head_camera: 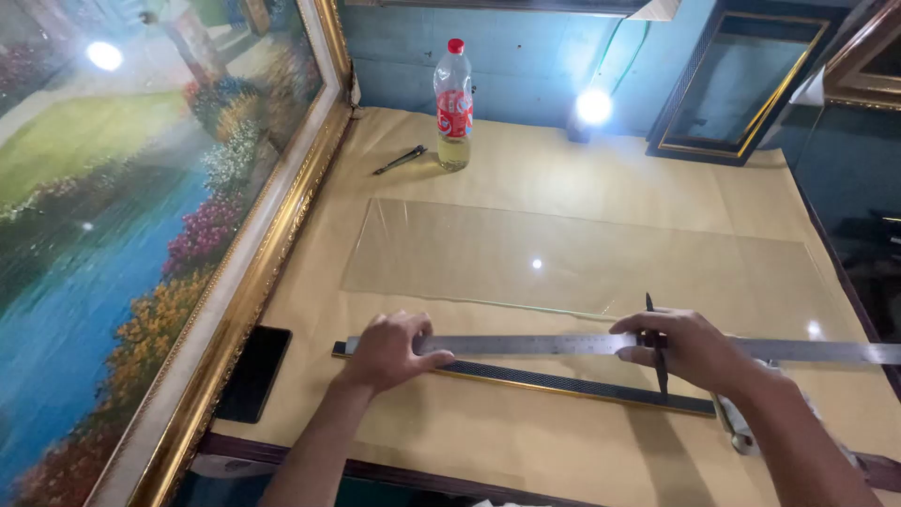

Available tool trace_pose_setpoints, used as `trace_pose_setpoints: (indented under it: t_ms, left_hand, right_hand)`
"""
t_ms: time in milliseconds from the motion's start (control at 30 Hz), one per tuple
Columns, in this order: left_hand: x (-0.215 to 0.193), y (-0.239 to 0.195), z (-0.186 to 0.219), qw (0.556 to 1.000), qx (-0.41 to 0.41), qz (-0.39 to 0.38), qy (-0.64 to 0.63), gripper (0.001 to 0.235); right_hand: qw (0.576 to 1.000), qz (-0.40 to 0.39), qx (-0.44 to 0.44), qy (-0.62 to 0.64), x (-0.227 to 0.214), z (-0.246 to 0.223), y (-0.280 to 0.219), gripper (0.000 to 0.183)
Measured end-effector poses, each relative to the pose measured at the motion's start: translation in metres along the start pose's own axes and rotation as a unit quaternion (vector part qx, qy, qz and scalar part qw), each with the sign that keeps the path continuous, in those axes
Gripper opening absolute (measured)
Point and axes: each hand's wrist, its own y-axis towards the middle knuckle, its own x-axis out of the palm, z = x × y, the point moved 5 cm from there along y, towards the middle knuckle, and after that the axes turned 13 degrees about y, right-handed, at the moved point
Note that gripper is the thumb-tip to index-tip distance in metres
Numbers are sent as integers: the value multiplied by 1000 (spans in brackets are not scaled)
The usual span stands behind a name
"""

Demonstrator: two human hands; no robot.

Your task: Measuring and scoring a glass pane using a ruler and a glass cutter for art framing

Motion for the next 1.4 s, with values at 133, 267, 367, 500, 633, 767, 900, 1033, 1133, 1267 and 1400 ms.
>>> trace_pose_setpoints:
  t_ms: [133,267,367,500,633,767,900,1033,1133,1267,1400]
  left_hand:
    - [1,-4,-43,994,-63,22,91,51]
    - [10,-12,-81,975,-174,140,-22,54]
    - [21,-12,-97,953,-235,147,-123,60]
    - [27,-8,-114,921,-316,186,-131,53]
    - [30,2,-137,916,-349,181,-76,53]
    - [44,16,-164,908,-400,124,-8,51]
    - [65,36,-182,904,-390,172,39,49]
    - [63,46,-175,882,-403,239,49,54]
    - [58,47,-167,855,-409,290,130,58]
    - [64,49,-164,848,-381,324,171,59]
    - [66,50,-167,845,-394,314,177,60]
  right_hand:
    - [998,1,-39,-54,4,38,24,45]
    - [986,81,-145,-1,9,52,38,31]
    - [985,100,-140,2,17,63,55,32]
    - [989,97,-110,6,24,66,76,34]
    - [986,105,-130,-20,35,71,102,36]
    - [985,107,-134,-13,49,78,131,34]
    - [986,101,-133,5,66,86,157,34]
    - [991,99,-88,21,78,84,168,35]
    - [989,98,-102,34,82,82,173,34]
    - [976,155,-139,60,88,78,168,36]
    - [951,264,-155,38,99,94,169,35]
